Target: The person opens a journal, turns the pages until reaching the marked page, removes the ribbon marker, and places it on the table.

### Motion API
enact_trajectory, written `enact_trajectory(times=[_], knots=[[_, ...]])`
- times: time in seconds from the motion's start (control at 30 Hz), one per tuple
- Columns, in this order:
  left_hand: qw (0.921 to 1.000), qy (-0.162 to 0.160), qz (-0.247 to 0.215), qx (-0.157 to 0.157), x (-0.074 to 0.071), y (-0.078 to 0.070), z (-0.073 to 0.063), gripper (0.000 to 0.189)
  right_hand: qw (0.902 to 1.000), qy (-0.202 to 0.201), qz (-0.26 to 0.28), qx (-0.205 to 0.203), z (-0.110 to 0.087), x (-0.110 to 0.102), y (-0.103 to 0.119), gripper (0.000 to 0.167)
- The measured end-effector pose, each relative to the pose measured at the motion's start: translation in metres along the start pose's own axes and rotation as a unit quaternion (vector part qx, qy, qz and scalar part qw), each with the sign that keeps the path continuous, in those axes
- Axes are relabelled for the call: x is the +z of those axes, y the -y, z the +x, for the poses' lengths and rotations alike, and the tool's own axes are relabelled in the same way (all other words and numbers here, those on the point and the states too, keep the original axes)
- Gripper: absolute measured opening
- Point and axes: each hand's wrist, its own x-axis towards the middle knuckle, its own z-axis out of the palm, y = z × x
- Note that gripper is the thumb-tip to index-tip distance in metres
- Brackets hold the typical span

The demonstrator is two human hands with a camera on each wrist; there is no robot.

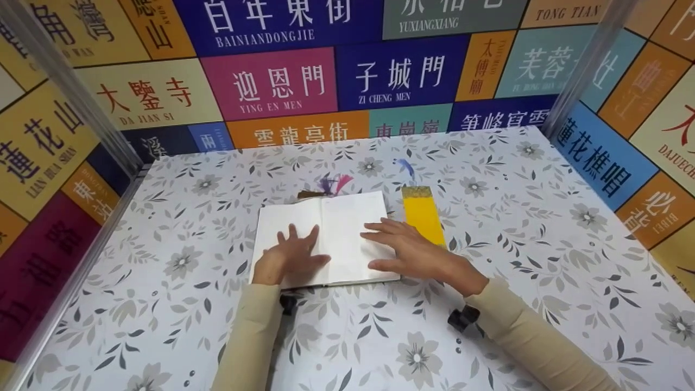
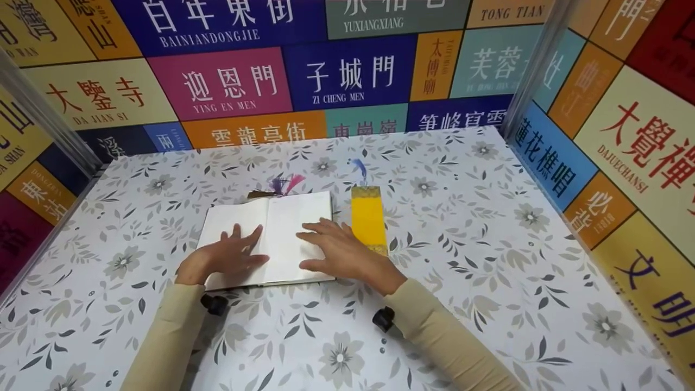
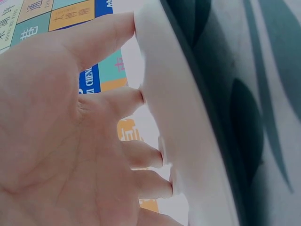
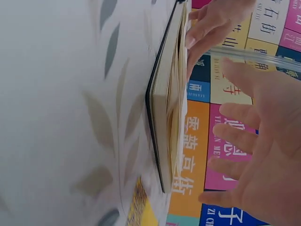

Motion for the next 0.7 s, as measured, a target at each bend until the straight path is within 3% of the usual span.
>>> enact_trajectory(times=[0.13, 0.37, 0.7], knots=[[1.0, -0.004, 0.007, -0.004, 0.001, 0.001, 0.001, 0.079, 0.9991, 0.026, 0.03, -0.012, 0.003, 0.005, 0.004, 0.063], [0.9999, -0.004, 0.01, -0.01, 0.002, 0.001, 0.002, 0.08, 0.9977, 0.062, 0.017, -0.022, 0.015, 0.014, 0.007, 0.071], [0.9999, 0.0, 0.005, -0.014, 0.001, -0.001, 0.002, 0.08, 0.9936, 0.111, -0.013, 0.021, 0.025, 0.021, 0.007, 0.088]])
